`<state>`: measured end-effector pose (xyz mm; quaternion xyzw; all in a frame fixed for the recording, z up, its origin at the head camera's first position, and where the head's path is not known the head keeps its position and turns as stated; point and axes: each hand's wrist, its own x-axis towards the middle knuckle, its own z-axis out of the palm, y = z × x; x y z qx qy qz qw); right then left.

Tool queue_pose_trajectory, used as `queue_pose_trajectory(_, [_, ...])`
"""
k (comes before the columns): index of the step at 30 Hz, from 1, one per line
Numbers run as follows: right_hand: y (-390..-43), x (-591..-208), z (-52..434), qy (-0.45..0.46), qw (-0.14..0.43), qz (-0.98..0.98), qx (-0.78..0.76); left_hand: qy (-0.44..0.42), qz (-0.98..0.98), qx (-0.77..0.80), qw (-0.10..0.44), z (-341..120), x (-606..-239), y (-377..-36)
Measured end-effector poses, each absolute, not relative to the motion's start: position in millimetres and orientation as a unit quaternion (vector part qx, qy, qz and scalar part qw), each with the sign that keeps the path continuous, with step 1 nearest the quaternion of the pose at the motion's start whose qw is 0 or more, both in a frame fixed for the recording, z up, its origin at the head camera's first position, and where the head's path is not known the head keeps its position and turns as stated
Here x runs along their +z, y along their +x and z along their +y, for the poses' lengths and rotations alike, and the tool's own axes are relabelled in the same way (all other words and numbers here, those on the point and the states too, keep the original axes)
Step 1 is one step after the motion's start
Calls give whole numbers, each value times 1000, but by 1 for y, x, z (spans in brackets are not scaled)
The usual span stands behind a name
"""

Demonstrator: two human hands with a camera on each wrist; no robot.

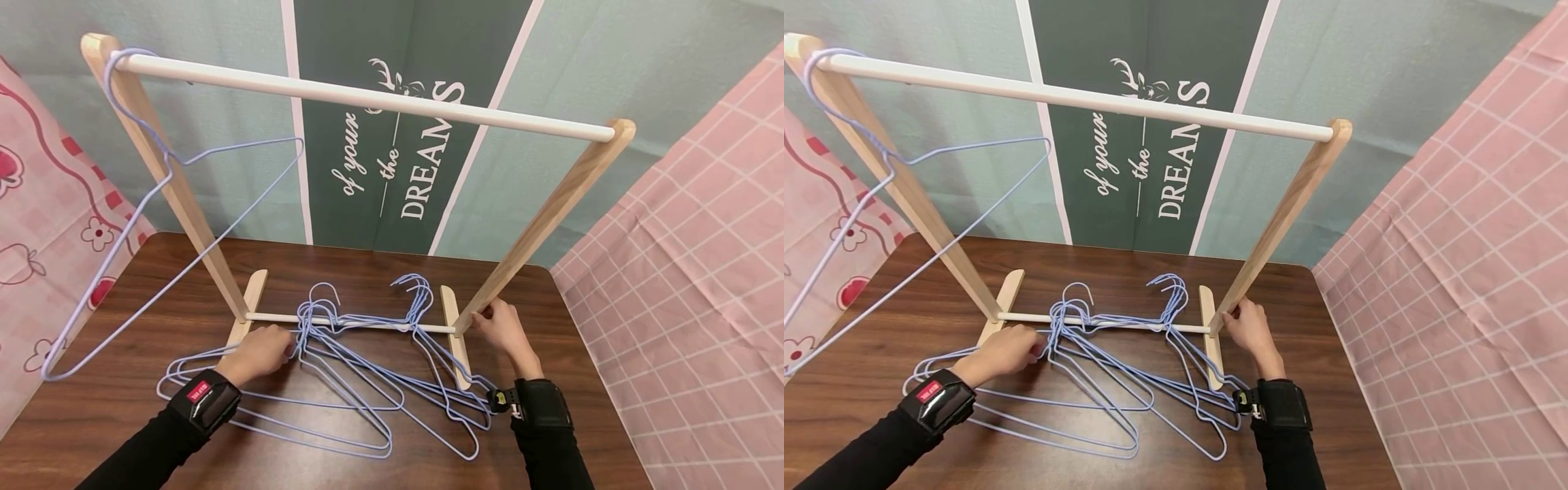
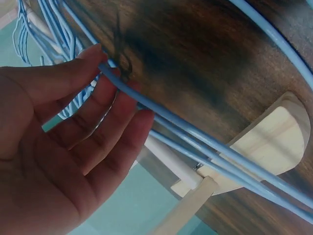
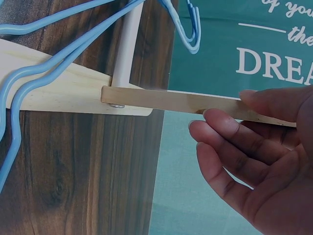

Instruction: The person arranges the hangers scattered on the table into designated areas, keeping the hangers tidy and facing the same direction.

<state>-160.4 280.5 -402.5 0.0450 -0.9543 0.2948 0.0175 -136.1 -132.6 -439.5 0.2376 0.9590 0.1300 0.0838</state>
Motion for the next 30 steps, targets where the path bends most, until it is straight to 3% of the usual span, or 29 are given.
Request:
queue_pose_trajectory(11, [-160, -403, 281, 45, 17, -953, 301, 241, 954, 137, 117, -139, -429, -136])
queue_pose_trajectory(30, [-159, -403, 281, 42, 13, -952, 302, 217, 963, 136, 89, -135, -400, -121])
